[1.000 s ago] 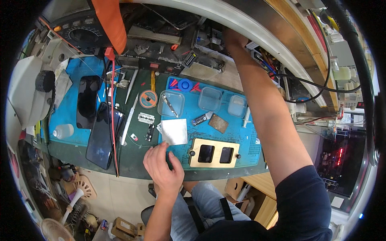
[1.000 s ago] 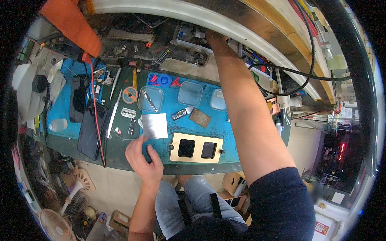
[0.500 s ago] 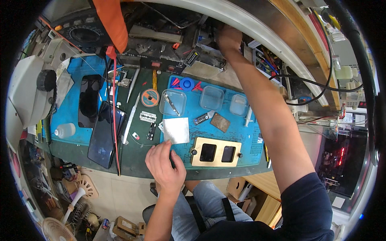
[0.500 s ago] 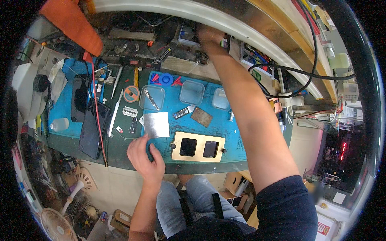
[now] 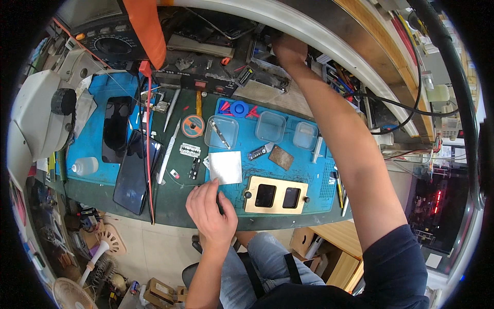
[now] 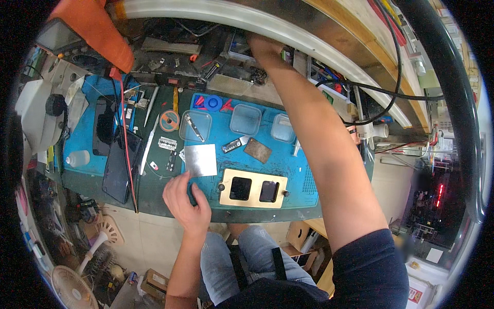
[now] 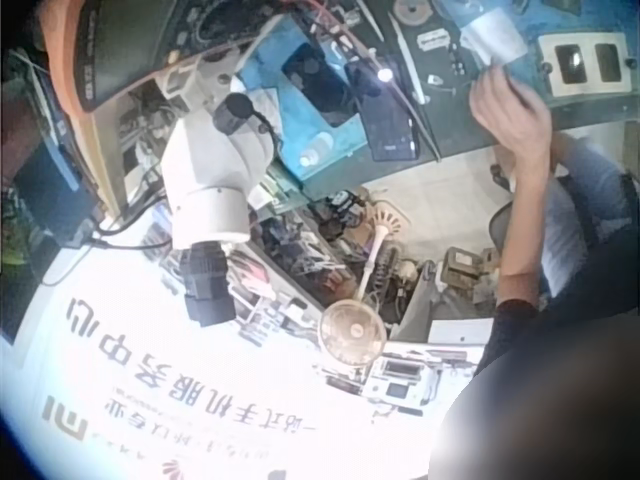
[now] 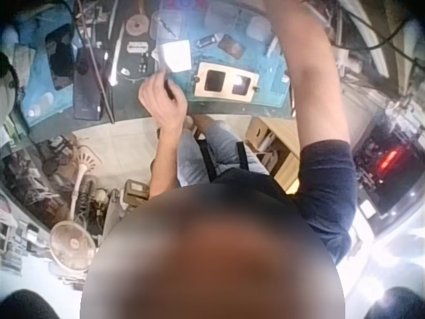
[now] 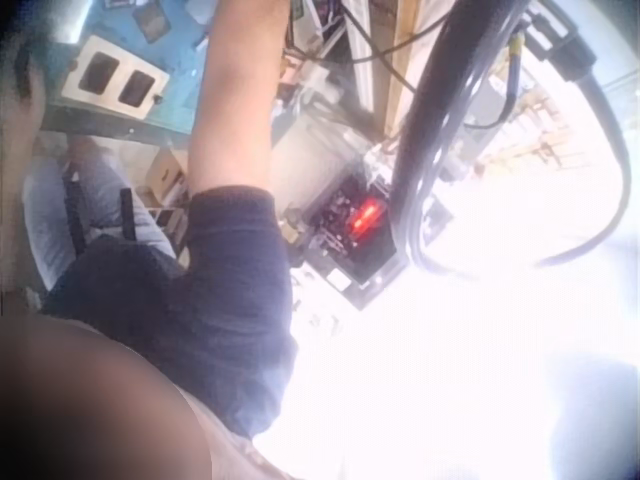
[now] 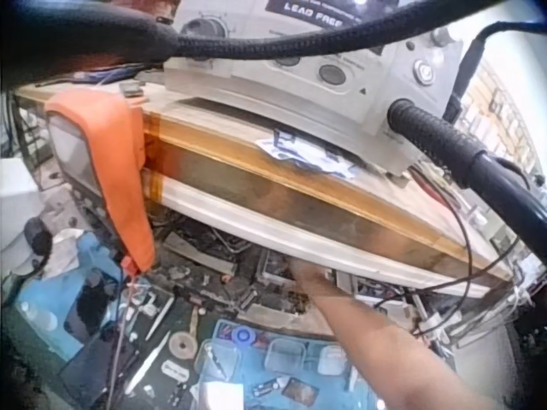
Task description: The person places a black smartphone into a beige plastic jig and secures it with a second piece. They then manipulate the jig, turning it over and pressing on the components to ensure a proper fit. The person briefly moves to a different area to retrieve a tool before returning to the workbench.
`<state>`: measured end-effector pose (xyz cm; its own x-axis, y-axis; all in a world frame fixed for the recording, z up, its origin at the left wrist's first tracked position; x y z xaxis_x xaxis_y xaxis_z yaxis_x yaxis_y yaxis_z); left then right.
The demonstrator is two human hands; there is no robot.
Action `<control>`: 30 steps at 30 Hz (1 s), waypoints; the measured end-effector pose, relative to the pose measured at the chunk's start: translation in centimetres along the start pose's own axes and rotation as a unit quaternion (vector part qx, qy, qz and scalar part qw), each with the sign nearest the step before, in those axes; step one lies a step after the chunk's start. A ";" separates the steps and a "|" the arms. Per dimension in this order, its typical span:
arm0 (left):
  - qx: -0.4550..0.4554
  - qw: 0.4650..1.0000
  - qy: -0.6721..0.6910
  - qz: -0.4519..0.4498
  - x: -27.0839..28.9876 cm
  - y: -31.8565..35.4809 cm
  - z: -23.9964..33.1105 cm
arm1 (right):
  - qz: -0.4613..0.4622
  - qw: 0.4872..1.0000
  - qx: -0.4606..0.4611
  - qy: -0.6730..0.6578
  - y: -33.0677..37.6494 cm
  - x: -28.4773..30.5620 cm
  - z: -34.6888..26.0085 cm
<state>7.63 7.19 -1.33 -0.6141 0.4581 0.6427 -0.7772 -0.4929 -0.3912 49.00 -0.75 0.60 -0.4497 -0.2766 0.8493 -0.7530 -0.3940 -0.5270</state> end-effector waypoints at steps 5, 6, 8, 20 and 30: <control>0.007 1.000 0.008 -0.005 -0.1 0.1 -0.1 | 0.045 0.994 -0.035 -0.089 -0.3 0.2 0.8; 0.002 1.000 -0.002 -0.002 0.0 0.0 0.0 | 0.053 0.996 -0.034 -0.070 0.1 0.7 0.5; -0.011 1.000 -0.014 -0.006 0.1 0.1 0.4 | 0.085 0.995 -0.014 -0.054 1.2 1.5 0.7; -0.042 0.999 -0.010 0.020 0.4 -0.1 1.0 | -0.183 0.962 0.117 -0.163 21.1 19.7 2.6; 0.022 0.980 0.171 -0.097 0.4 2.4 0.9 | -0.397 0.877 -0.186 -0.195 47.8 30.2 5.1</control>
<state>5.61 5.51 -1.43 -0.4714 0.7640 0.4405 -0.8818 -0.3998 -0.2503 1.90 -32.40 0.85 0.4313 -0.3519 0.8308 -0.8919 -0.3054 0.3336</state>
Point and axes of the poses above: each hand's wrist, its own y-axis away from the middle knuckle, its own x-axis out of the back of the hand, z = x × y, the point moved 9 cm from there along -y, towards the middle knuckle, and after that the axes turned 1 degree about y, right-handed, at the moved point
